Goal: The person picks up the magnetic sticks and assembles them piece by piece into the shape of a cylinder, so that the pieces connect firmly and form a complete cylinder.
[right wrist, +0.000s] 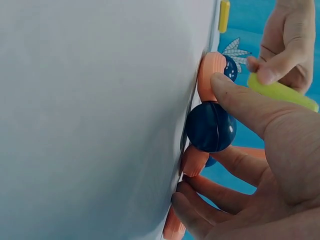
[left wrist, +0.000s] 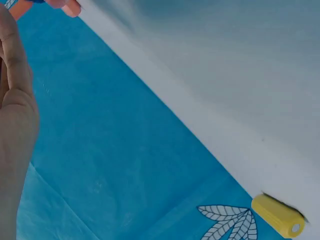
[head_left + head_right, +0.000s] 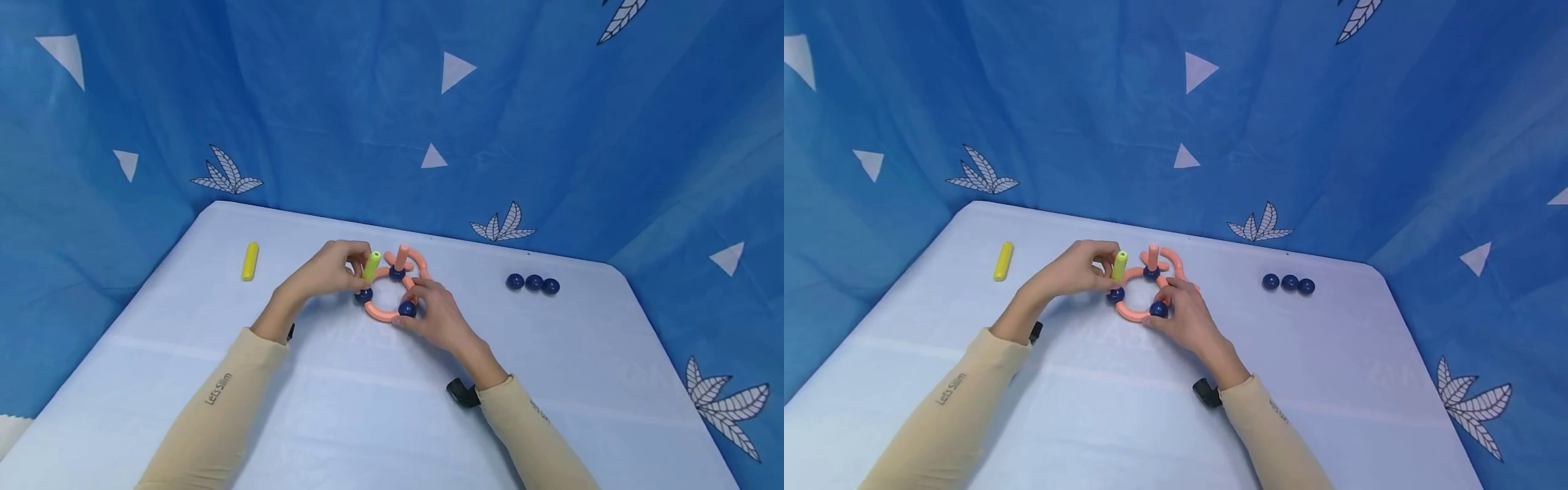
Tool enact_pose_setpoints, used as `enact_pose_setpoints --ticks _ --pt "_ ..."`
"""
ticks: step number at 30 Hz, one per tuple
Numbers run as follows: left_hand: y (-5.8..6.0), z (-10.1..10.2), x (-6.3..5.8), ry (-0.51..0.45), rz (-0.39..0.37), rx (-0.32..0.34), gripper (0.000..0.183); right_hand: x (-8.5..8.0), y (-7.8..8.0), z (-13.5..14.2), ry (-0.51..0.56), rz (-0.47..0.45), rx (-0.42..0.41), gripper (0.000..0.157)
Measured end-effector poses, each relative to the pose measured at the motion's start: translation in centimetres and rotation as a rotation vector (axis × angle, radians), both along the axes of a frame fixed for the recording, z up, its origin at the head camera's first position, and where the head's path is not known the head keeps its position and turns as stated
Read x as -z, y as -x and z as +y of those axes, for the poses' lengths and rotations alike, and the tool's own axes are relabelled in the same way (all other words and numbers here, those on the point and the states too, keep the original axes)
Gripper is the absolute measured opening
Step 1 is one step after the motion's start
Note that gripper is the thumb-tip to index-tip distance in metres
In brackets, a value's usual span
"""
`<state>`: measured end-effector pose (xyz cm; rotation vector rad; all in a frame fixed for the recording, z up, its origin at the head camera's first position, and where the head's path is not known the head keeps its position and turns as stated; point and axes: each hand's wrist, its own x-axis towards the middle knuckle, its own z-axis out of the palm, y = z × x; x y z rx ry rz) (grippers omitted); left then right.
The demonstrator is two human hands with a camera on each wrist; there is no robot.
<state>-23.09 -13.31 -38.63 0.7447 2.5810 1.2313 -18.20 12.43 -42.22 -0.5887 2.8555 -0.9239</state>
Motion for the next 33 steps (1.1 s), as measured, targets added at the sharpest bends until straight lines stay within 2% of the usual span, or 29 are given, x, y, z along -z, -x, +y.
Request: enact_pose_setpoints --ticks 9,15,19,23,26,29,33 --pt "0.2 -0.2 0.8 0.010 -0.115 0.059 0.025 0.1 0.2 0.0 0.026 0.006 -0.008 0.033" --pt "0.4 -0.7 0.8 0.061 -0.107 0.038 0.019 -0.4 -0.3 -0.5 -0.012 0.052 -0.017 0.028" --pt "0.5 -1.0 0.7 0.098 -0.131 0.021 0.017 -1.2 -0.9 -0.9 -0.031 0.019 0.018 0.027" --pt "0.5 -0.8 0.8 0.104 -0.136 0.025 0.019 -1.8 -1.4 -1.1 -0.042 0.032 0.094 0.031" --pt "0.4 -0.5 0.8 0.106 -0.123 0.041 0.021 -1.8 -1.3 -1.0 -0.027 0.075 0.135 0.044" --pt "0.2 -0.3 0.9 0.107 -0.105 0.055 0.021 -1.5 -0.9 -0.7 0.028 0.094 0.106 0.056" --pt "0.1 0.1 1.2 0.108 -0.086 0.074 0.019 -1.0 -0.5 -0.3 0.088 0.098 0.054 0.045"
